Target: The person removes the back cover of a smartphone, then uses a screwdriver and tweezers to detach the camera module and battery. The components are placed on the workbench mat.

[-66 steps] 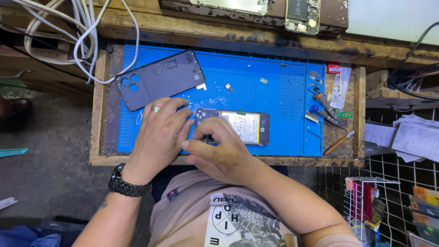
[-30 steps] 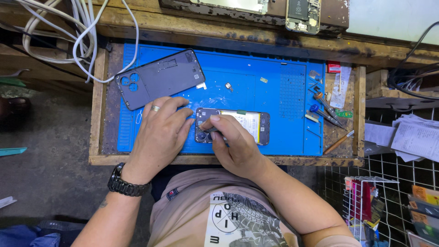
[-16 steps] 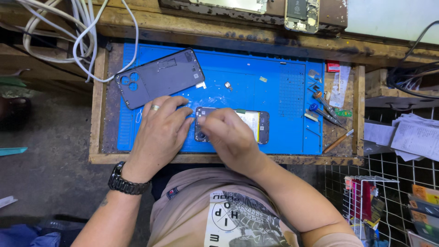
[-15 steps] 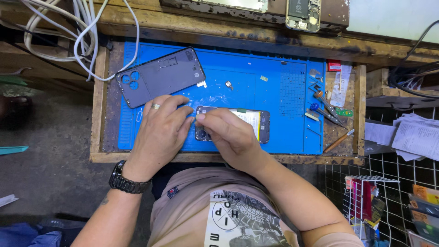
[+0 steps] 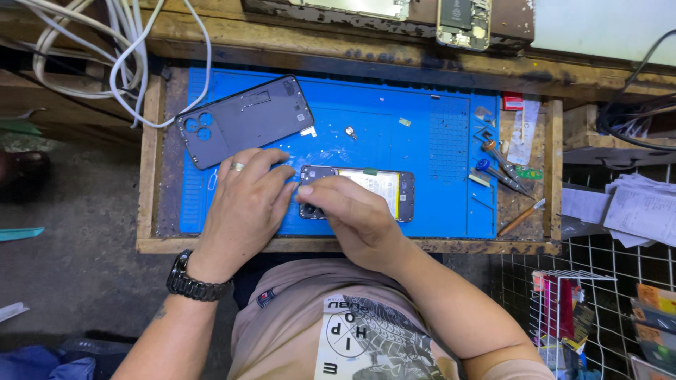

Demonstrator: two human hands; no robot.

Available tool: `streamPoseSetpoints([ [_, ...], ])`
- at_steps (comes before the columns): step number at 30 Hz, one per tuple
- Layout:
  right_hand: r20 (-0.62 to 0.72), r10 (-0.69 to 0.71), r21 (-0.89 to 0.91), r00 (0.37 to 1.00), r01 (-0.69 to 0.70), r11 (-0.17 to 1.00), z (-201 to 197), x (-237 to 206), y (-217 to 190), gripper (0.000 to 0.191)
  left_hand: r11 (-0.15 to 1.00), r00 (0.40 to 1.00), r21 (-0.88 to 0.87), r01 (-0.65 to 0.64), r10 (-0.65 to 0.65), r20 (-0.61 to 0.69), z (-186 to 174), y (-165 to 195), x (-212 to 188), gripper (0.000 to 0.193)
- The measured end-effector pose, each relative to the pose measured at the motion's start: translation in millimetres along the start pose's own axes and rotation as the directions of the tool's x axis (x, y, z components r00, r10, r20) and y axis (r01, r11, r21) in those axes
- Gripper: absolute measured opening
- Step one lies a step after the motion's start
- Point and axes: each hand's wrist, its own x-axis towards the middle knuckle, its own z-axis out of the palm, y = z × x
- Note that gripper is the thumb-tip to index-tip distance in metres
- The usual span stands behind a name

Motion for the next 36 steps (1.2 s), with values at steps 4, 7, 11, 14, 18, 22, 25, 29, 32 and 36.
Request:
streamPoseSetpoints([
  [4,-0.027,-0.015,-0.067,1.000,0.013,0.998,0,0,1,0.052,1.000,1.000,-0.005,0.000,0.000,-0.001,0,1,0,0.021],
  [7,0.007,-0.021,-0.052,1.000,0.022,0.998,0,0,3,0.056,1.000,1.000,-0.002,0.005,-0.005,-0.003,-1,1,-1,0.021],
  [11,-0.040,-0.055,-0.161,0.998,0.048,0.986,7,-2,8,0.061,1.000,1.000,-0.007,-0.008,0.008,-0.015,1,1,1,0.021],
  [14,-0.007,-0.036,-0.074,0.999,0.036,0.997,4,-9,12,0.069,1.000,1.000,-0.007,-0.003,0.003,-0.017,0,1,0,0.020],
  [18,-0.122,-0.103,0.002,0.987,0.104,0.995,8,-21,14,0.072,1.000,1.000,-0.016,0.006,-0.007,-0.015,0,1,0,0.020],
  [22,-0.110,-0.050,0.024,0.993,0.053,0.998,7,-32,13,0.074,1.000,1.000,-0.017,0.003,-0.004,-0.013,0,2,0,0.019],
  [25,-0.103,-0.049,-0.017,0.994,0.047,0.999,6,-34,13,0.074,1.000,1.000,-0.013,0.005,-0.005,-0.006,-1,2,0,0.019],
  [29,-0.094,-0.044,-0.021,0.995,0.042,0.999,8,-33,12,0.072,1.000,1.000,-0.008,0.002,-0.002,-0.008,-1,3,0,0.019],
  [32,-0.084,-0.071,-0.038,0.994,0.068,0.997,8,-30,12,0.071,1.000,1.000,-0.008,0.003,-0.003,-0.009,-1,2,0,0.019],
  [36,-0.060,-0.067,-0.042,0.996,0.065,0.997,6,-27,10,0.068,1.000,1.000,-0.007,0.008,-0.008,-0.007,0,2,-1,0.019],
])
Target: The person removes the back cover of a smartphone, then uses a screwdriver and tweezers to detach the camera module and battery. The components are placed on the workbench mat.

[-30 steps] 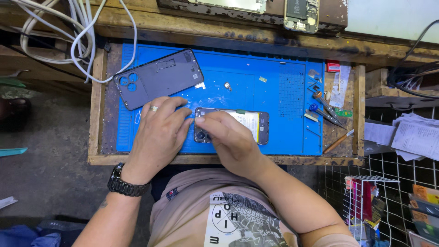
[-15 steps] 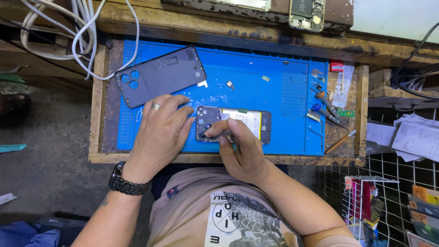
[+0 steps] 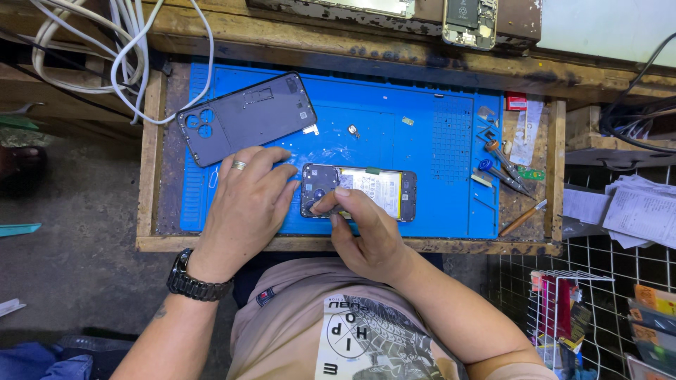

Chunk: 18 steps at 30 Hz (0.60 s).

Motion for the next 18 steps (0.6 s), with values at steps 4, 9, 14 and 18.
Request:
streamPoseSetpoints([
  [4,0.074,-0.025,-0.010,0.997,0.025,1.000,-4.7,2.4,-5.6,0.056,1.000,1.000,-0.006,-0.005,0.005,-0.015,0.3,0.1,-0.6,0.020],
  [9,0.162,0.047,0.058,0.986,-0.057,0.997,-10.7,6.4,-8.4,0.047,1.000,1.000,0.009,-0.011,0.011,0.003,-0.2,-0.5,-0.5,0.020],
  [14,0.053,0.037,-0.059,0.998,-0.034,0.998,-3.3,7.2,-8.3,0.045,1.000,1.000,0.014,-0.013,0.013,-0.014,1.4,-0.9,-0.3,0.021],
  [18,0.150,0.043,0.017,0.988,-0.046,0.999,-6.3,8.7,-10.1,0.048,1.000,1.000,0.011,-0.016,0.016,-0.016,1.4,-1.3,-0.8,0.020],
])
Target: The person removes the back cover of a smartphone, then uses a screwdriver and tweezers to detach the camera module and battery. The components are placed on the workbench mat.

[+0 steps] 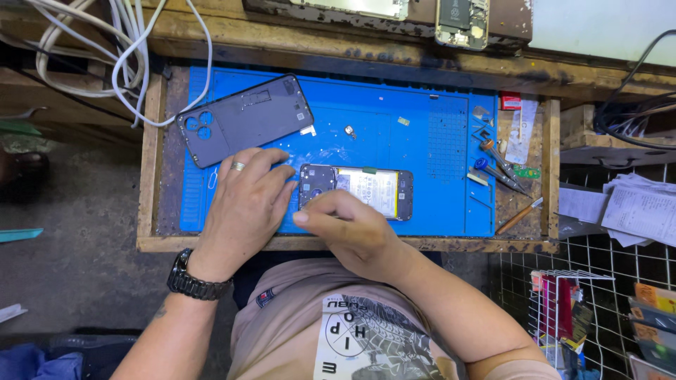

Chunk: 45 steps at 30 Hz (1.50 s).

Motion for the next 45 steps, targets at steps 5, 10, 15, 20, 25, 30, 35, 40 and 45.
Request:
streamPoseSetpoints([
  [5,-0.056,-0.065,-0.141,0.996,0.056,0.988,-3,5,-4,0.050,1.000,1.000,0.000,0.000,0.000,-0.004,1,0,0,0.019],
  [10,0.016,0.023,0.073,1.000,-0.024,0.997,-1,4,-5,0.050,1.000,1.000,0.002,0.003,-0.003,0.011,0,0,-1,0.020],
  [15,-0.022,0.077,-0.006,0.997,-0.077,0.997,-3,2,-2,0.047,1.000,1.000,-0.005,0.005,-0.005,0.003,0,0,1,0.020],
  [20,-0.039,-0.050,-0.221,0.998,0.041,0.974,-2,6,-4,0.049,1.000,1.000,-0.011,0.002,-0.002,0.002,0,0,1,0.020],
  [25,0.037,0.021,-0.054,0.999,-0.019,0.998,-6,6,-10,0.053,1.000,1.000,-0.004,0.006,-0.006,0.006,-1,0,0,0.020],
  [30,0.032,0.012,0.043,0.999,-0.014,0.999,-4,2,-6,0.061,1.000,1.000,-0.015,0.002,-0.002,0.003,-1,0,0,0.019],
  [35,-0.083,-0.055,0.040,0.995,0.058,0.998,4,-8,3,0.066,1.000,1.000,-0.009,0.002,-0.002,0.004,-1,0,1,0.019],
  [40,-0.213,-0.036,0.034,0.976,0.044,0.998,1,-28,14,0.078,1.000,1.000,-0.015,0.012,-0.012,0.006,-1,1,1,0.019],
  [45,-0.258,0.019,0.077,0.966,0.001,0.997,2,-40,20,0.080,1.000,1.000,-0.009,0.004,-0.004,0.009,-2,2,1,0.019],
])
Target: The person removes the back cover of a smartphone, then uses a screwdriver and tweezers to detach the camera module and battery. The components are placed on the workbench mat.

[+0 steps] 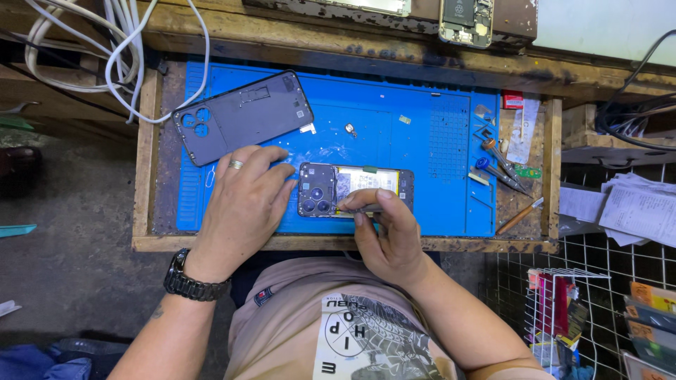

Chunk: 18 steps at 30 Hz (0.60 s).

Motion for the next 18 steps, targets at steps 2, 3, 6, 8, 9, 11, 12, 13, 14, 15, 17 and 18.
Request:
streamPoseSetpoints([
  [2,0.008,-0.004,-0.009,1.000,0.005,1.000,0,0,0,0.080,1.000,1.000,0.000,0.000,0.000,-0.006,0,0,0,0.019],
  [3,0.017,-0.009,-0.024,1.000,0.010,1.000,0,0,-1,0.079,1.000,1.000,-0.001,0.001,-0.001,-0.008,0,1,0,0.019],
  [6,0.041,-0.023,-0.061,0.999,0.025,0.998,-1,4,-3,0.079,1.000,1.000,-0.007,0.004,-0.004,-0.003,-1,1,0,0.019],
  [8,0.050,-0.019,-0.072,0.999,0.023,0.997,-1,6,-5,0.078,1.000,1.000,-0.003,0.002,-0.002,0.000,-1,1,-1,0.019],
  [9,0.057,-0.032,-0.094,0.998,0.037,0.995,-2,7,-5,0.078,1.000,1.000,0.000,0.000,0.000,0.000,-1,1,0,0.019],
  [11,0.071,-0.054,-0.134,0.996,0.063,0.989,-2,9,-5,0.078,1.000,1.000,0.000,0.005,-0.005,0.001,0,1,0,0.019],
  [12,0.065,-0.062,-0.127,0.996,0.070,0.989,-2,10,-5,0.078,1.000,1.000,0.001,0.008,-0.008,0.003,0,0,0,0.019],
  [13,0.058,-0.069,-0.121,0.996,0.076,0.990,-1,10,-5,0.077,1.000,1.000,0.000,0.007,-0.007,0.001,0,0,-1,0.019],
  [14,0.052,-0.077,-0.114,0.996,0.083,0.990,-1,10,-6,0.077,1.000,1.000,-0.001,0.005,-0.005,-0.001,0,0,-1,0.019],
  [15,0.050,-0.071,-0.108,0.996,0.076,0.991,-1,11,-6,0.077,1.000,1.000,-0.001,0.003,-0.003,-0.004,0,0,-1,0.019],
  [17,0.046,-0.059,-0.099,0.997,0.063,0.993,0,11,-7,0.076,1.000,1.000,0.003,0.001,-0.001,-0.005,0,0,-1,0.019],
  [18,0.052,-0.065,-0.113,0.997,0.070,0.991,0,12,-7,0.076,1.000,1.000,0.004,-0.001,0.002,-0.004,0,0,-1,0.019],
])
